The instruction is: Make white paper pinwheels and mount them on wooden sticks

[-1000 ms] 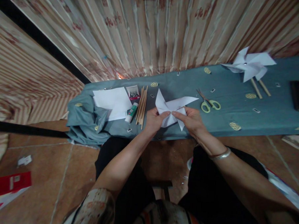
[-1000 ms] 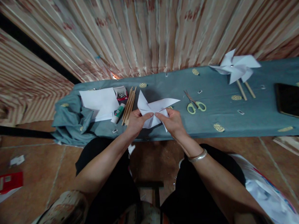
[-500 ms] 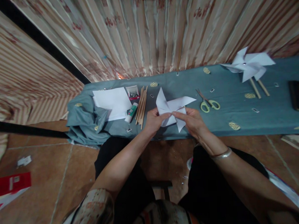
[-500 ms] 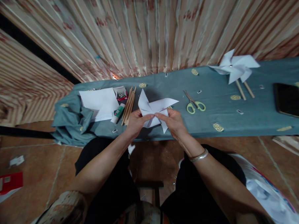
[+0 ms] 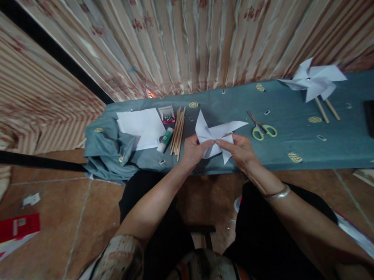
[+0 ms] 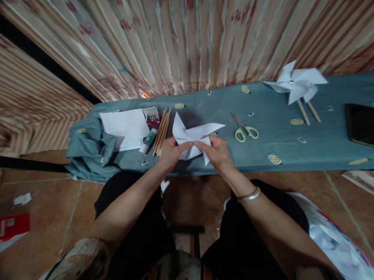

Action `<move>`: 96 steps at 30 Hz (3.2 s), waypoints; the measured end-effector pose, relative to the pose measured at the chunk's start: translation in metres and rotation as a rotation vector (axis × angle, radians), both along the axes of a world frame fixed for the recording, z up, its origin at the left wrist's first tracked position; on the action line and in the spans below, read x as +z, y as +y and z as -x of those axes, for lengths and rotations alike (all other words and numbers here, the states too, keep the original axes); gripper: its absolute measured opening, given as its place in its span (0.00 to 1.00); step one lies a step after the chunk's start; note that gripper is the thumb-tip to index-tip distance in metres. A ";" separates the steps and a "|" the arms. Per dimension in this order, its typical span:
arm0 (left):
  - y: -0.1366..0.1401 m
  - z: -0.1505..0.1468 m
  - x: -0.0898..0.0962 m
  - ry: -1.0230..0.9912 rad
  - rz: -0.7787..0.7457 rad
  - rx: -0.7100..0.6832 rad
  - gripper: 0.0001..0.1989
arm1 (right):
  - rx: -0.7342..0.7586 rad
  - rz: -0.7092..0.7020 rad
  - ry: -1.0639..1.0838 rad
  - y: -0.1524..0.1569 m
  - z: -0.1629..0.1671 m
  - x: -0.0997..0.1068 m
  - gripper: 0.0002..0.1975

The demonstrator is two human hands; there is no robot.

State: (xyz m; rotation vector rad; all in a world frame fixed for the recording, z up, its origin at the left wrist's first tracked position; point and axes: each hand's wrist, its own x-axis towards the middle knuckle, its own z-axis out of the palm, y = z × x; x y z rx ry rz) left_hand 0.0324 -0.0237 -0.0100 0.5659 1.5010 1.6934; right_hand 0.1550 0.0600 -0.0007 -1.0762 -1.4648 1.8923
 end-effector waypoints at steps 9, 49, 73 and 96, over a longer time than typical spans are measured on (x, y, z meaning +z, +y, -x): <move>0.002 -0.002 0.002 0.037 0.026 0.053 0.12 | -0.041 -0.238 -0.079 0.000 0.001 -0.009 0.14; 0.001 -0.003 0.006 0.004 -0.006 0.037 0.12 | -0.052 -0.060 0.024 -0.003 0.003 -0.003 0.15; 0.001 -0.003 0.014 -0.044 0.003 0.081 0.12 | 0.005 -0.286 -0.037 0.000 -0.003 -0.003 0.20; -0.045 0.105 0.082 -0.092 -0.357 0.585 0.19 | 0.058 -0.772 -0.220 0.011 -0.003 -0.037 0.14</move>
